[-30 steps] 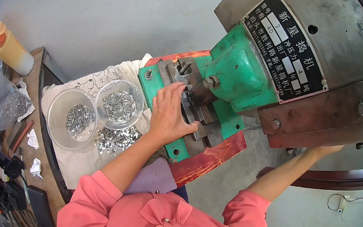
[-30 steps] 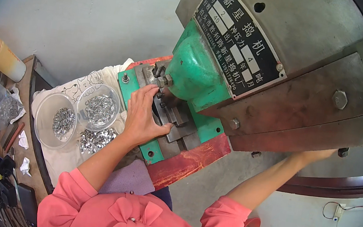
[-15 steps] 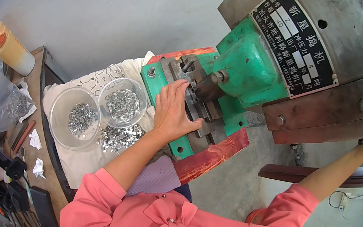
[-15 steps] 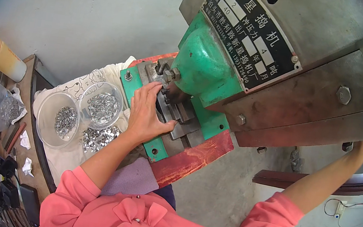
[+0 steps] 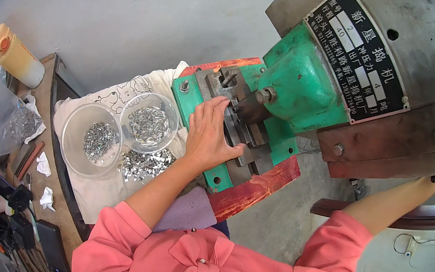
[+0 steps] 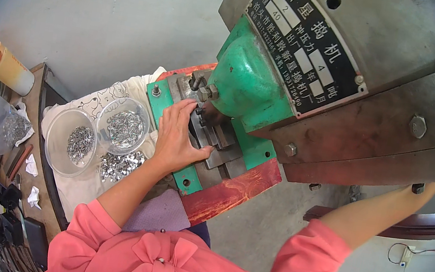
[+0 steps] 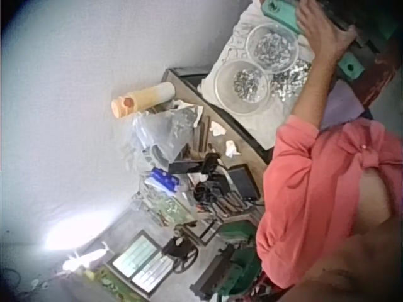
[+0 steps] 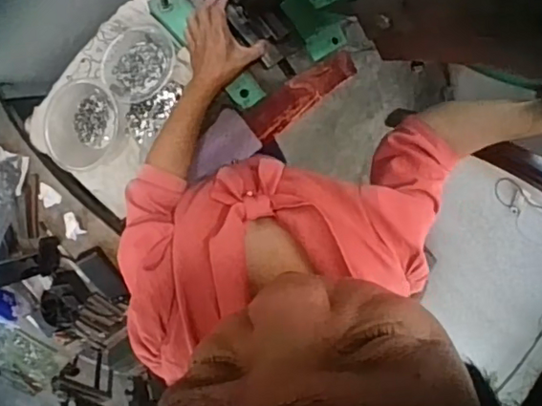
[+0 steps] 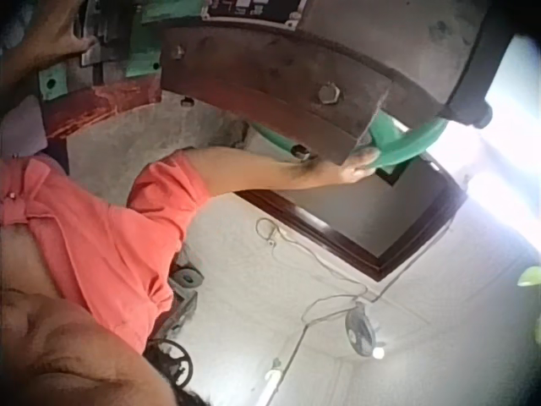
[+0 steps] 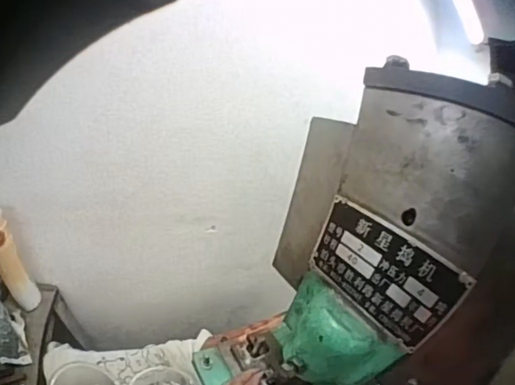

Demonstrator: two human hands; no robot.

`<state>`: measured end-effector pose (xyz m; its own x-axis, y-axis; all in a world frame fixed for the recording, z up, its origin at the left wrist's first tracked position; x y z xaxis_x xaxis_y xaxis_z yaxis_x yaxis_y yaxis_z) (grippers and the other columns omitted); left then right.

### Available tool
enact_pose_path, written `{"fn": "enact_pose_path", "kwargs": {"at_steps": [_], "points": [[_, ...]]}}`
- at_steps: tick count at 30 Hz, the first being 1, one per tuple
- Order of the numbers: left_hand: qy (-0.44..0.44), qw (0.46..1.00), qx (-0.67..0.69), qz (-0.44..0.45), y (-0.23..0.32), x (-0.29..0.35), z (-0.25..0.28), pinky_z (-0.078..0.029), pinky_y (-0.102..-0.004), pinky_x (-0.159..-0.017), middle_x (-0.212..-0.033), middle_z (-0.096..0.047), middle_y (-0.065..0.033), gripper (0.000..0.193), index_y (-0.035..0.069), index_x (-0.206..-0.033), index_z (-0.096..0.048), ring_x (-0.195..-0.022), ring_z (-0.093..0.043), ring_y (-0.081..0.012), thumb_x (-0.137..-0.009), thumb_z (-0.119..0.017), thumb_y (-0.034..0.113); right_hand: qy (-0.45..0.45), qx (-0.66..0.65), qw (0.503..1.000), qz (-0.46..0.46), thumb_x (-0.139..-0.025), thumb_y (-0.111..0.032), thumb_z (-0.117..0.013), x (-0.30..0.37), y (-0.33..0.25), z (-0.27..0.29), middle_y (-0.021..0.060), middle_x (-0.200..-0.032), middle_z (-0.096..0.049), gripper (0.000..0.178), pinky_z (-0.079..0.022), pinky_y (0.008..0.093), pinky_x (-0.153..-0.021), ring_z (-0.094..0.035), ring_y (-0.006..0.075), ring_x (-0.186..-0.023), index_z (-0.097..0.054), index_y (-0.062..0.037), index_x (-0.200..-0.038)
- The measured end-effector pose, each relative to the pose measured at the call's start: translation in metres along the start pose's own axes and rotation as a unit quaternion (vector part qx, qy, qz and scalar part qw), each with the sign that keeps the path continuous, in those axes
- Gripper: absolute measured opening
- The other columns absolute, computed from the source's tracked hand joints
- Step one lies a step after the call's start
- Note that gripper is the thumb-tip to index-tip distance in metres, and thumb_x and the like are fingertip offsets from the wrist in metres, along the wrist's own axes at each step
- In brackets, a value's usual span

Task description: The person picks small metal components from a container and places them into a metal tray. They then use a green manual press machine to process the parts, operating the lever to apply pressure. The person repeats this cycle of picking, placing, and pressing throughout the video.

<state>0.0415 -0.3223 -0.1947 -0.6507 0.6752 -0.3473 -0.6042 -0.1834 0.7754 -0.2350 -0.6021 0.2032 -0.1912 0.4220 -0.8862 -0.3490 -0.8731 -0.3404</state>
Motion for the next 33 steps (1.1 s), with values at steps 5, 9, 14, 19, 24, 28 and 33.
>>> {"fn": "enact_pose_path", "kwargs": {"at_steps": [5,9,14,19,24,28,33], "points": [[0.0,1.0,-0.021,0.019,-0.005,0.003,0.007,-0.032,-0.0475,-0.11,-0.145,-0.039,-0.0132,0.1,-0.001,-0.14,-0.04,-0.13,-0.038,-0.0356,-0.058,-0.087,0.03,0.15,0.058,0.981,0.11,-0.099,-0.027,-0.059,0.147,0.107,-0.009,0.0149,-0.133,-0.06,0.049,-0.05,0.037,-0.096,-0.061,0.0246,-0.114,-0.053,0.0017,-0.138],[-0.008,0.999,-0.037,0.028,-0.005,-0.001,0.007,-0.032,-0.0475,-0.11,-0.143,-0.04,-0.0163,0.1,-0.003,-0.138,-0.04,-0.129,-0.037,-0.0368,-0.057,-0.087,0.029,0.085,-0.035,0.994,-0.052,-0.101,-0.027,-0.058,0.144,0.093,-0.01,0.017,-0.132,-0.059,0.043,-0.051,0.0364,-0.094,-0.061,0.0219,-0.113,-0.055,-0.0001,-0.134],[0.008,0.999,-0.026,0.017,0.001,-0.008,0.008,-0.031,-0.0506,-0.109,-0.137,-0.041,-0.0198,0.097,-0.002,-0.133,-0.04,-0.128,-0.037,-0.0402,-0.052,-0.086,0.027,-0.022,-0.004,1.0,0.012,-0.098,-0.029,-0.063,0.087,0.098,0.024,0.0123,-0.12,-0.066,0.041,-0.051,0.0345,-0.093,-0.064,0.02,-0.105,-0.061,-0.0002,-0.128],[0.005,1.0,-0.029,0.002,0.008,0.002,0.009,-0.032,-0.0484,-0.109,-0.135,-0.044,-0.0185,0.095,-0.006,-0.131,-0.044,-0.127,-0.038,-0.0379,-0.052,-0.085,0.028,-0.06,0.045,0.992,0.099,-0.098,-0.037,-0.066,0.031,0.026,0.002,0.0074,-0.11,-0.068,0.046,-0.05,0.0286,-0.089,-0.065,0.0159,-0.096,-0.063,-0.0015,-0.127],[-0.006,1.0,-0.02,-0.018,0.017,0.029,0.01,-0.032,-0.051,-0.109,-0.134,-0.043,-0.0209,0.095,-0.003,-0.131,-0.042,-0.125,-0.039,-0.0408,-0.051,-0.084,0.027,-0.047,0.035,0.997,-0.04,-0.098,-0.044,-0.067,0.023,0.01,-0.009,0.0057,-0.102,-0.068,0.05,-0.048,0.0248,-0.084,-0.063,0.0128,-0.092,-0.064,-0.0019,-0.126],[-0.009,1.0,-0.01,-0.021,0.022,0.041,0.01,-0.032,-0.0515,-0.108,-0.133,-0.043,-0.0212,0.095,-0.003,-0.131,-0.041,-0.124,-0.039,-0.0413,-0.051,-0.084,0.026,-0.024,-0.001,0.998,-0.06,-0.098,-0.041,-0.068,0.04,0.01,-0.011,0.0055,-0.103,-0.068,0.049,-0.049,0.025,-0.083,-0.064,0.0129,-0.093,-0.063,-0.001,-0.126],[-0.009,1.0,-0.01,-0.023,0.024,0.047,0.012,-0.031,-0.0521,-0.108,-0.134,-0.043,-0.0216,0.096,-0.003,-0.132,-0.04,-0.124,-0.039,-0.0416,-0.051,-0.084,0.025,0.019,-0.06,0.997,-0.053,-0.1,-0.037,-0.065,0.075,0.015,-0.015,0.0057,-0.109,-0.068,0.046,-0.051,0.0276,-0.083,-0.065,0.0143,-0.095,-0.061,-0.0016,-0.128]]}}
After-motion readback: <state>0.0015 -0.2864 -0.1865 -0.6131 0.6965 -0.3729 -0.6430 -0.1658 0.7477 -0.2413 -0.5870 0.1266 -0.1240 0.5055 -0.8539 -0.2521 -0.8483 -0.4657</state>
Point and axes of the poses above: each hand's wrist, its own x-axis away from the middle knuckle, its own z-axis out of the back of the hand, y = z × x, the point moved 6 cm from there along -x, towards the middle knuckle
